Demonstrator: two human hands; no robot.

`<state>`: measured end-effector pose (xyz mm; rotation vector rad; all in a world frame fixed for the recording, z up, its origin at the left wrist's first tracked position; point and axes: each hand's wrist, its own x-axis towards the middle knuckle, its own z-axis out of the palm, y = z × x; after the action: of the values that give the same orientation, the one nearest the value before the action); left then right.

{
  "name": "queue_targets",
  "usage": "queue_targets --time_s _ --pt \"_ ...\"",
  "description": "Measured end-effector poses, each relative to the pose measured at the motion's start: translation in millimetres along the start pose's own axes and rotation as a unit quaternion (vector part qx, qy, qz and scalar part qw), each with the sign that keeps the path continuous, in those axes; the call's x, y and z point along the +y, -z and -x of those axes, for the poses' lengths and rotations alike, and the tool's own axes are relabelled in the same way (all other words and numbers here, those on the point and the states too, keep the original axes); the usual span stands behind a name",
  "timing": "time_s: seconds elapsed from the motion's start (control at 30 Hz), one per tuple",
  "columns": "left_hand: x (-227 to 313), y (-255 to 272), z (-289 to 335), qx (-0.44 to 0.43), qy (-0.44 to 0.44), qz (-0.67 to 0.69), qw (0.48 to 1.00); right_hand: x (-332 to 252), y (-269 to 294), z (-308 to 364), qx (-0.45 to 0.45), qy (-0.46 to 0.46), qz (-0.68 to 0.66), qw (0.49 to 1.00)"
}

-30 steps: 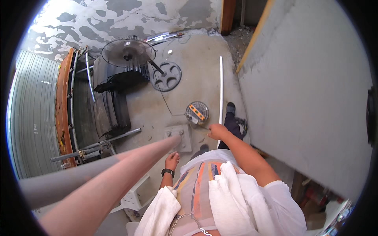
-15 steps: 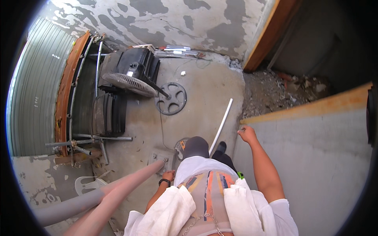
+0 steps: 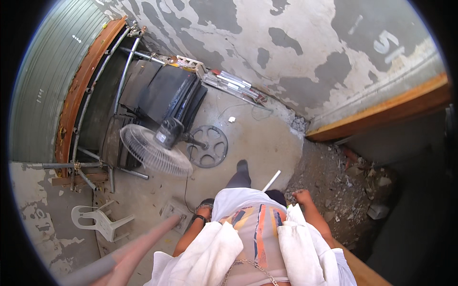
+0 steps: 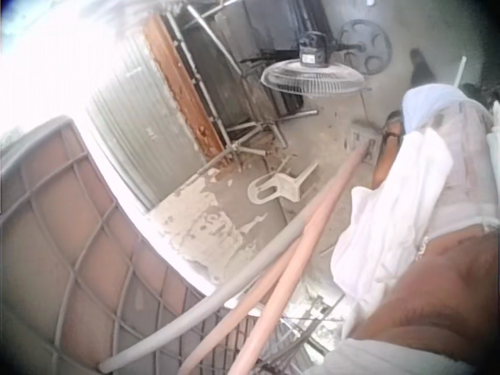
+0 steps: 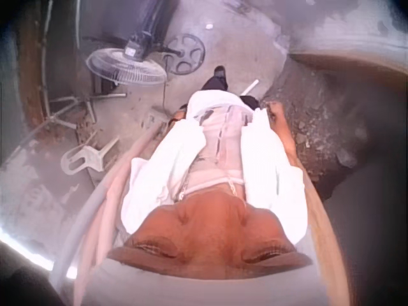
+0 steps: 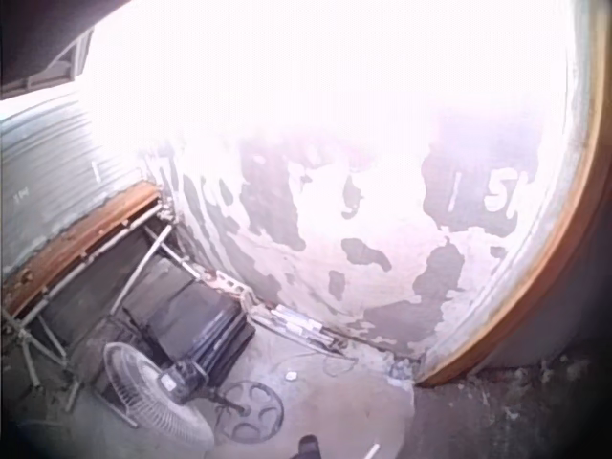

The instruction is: The person sits on the floor and assembles small white plastic pipe fittings using a yellow pipe cutter and a black power tool. They handle various fittings and a long white pipe, cutting and joining pieces while surrounded by construction materials.

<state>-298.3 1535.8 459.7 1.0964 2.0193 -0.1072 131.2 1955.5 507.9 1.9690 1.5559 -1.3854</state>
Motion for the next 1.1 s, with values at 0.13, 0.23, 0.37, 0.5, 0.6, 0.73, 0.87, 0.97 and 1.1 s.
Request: queue_targets --time_s 0.13,0.23,0.37,0.5,0.6,0.73,0.87,0.97,1.1 --pt "34.6 43.4 -34.0 0.056 0.235 0.46 0.854 -30.5 54.1 -64.0 0.039 0.042 0.011 0.998" --pt "35.4 76.3 -31.4 0.144 0.36 0.556 0.736 -113.4 70.6 -100.6 0.027 0.002 -0.067 0.997" --pt "74.7 103.2 -87.6 0.114 0.372 0.515 0.764 -168.3 107.9 -191.4 0.018 0.111 0.017 0.993" --pt "115.1 122.9 -117.2 0.011 0.326 0.35 0.878 -283.9 132.1 -261.6 -0.032 0.092 0.098 0.99" --pt "146.1 169.7 -155.1 0.004 0.317 0.347 0.882 -363.1 155.3 -301.8 -0.096 0.094 -0.004 0.991" --pt "172.9 239.7 -230.2 0.146 0.355 0.61 0.694 -435.1 188.1 -375.4 -0.039 0.222 0.047 0.973" --pt "211.5 331.6 -282.0 0.227 0.335 0.68 0.611 -513.3 224.6 -391.2 -0.053 0.213 0.11 0.969" --pt "223.1 359.0 -295.8 0.294 0.282 0.584 0.702 -543.4 227.7 -399.7 -0.063 0.224 0.141 0.962" --pt "223.8 372.9 -312.0 0.297 0.281 0.556 0.723 -530.5 215.5 -418.3 -0.018 0.278 0.178 0.944"
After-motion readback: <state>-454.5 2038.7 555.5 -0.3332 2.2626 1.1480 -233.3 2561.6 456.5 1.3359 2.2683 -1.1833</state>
